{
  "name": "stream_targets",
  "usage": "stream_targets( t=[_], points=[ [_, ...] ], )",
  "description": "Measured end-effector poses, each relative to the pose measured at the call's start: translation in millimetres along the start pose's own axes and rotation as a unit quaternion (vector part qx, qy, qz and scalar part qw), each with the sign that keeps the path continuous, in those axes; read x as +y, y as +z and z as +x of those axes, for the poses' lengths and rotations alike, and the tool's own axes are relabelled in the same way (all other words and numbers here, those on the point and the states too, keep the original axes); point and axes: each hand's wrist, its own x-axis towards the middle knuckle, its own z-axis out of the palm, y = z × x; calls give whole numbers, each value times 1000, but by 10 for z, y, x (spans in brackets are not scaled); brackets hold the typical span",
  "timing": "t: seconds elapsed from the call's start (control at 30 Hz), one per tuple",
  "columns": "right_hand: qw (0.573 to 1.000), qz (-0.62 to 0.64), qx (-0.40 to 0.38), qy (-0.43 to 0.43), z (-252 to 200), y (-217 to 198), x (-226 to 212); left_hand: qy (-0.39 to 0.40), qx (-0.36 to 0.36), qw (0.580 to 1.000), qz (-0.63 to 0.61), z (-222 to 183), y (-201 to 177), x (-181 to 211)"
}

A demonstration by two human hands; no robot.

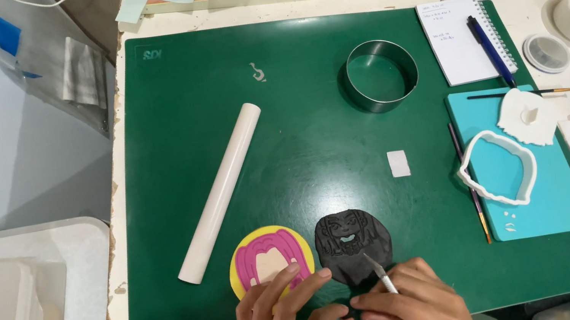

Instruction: Rolling, cutting, and engraving intricate details into fondant to create a character's hair.

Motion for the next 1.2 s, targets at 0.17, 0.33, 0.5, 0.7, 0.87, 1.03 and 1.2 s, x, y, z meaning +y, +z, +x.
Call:
stream_targets(
  t=[0.17, 0.33, 0.5, 0.7, 0.87, 1.03, 1.2],
  points=[
    [1000, -3, 1, -9, 110, 21, -132, 5, -12, 1000, 8, -34, -22, -22],
    [1000, -6, -1, -31, 142, 75, -124, -2, -31, 999, 10, -66, -42, -78],
    [999, -4, -9, -38, 233, 119, -174, 19, -18, 1000, 18, -48, -52, -183],
    [997, -10, -40, -61, 286, 206, -163, -1, -31, 999, 35, -72, -125, -245],
    [997, -31, -60, -42, 384, 290, -205, -6, -47, 998, 29, -161, -277, -470],
    [994, -74, -51, -59, 492, 442, -206, -53, -24, 995, 79, -368, -338, -664],
    [993, -83, -79, -29, 507, 573, -187, -26, -7, 994, 110, -518, -306, -715]
  ],
)
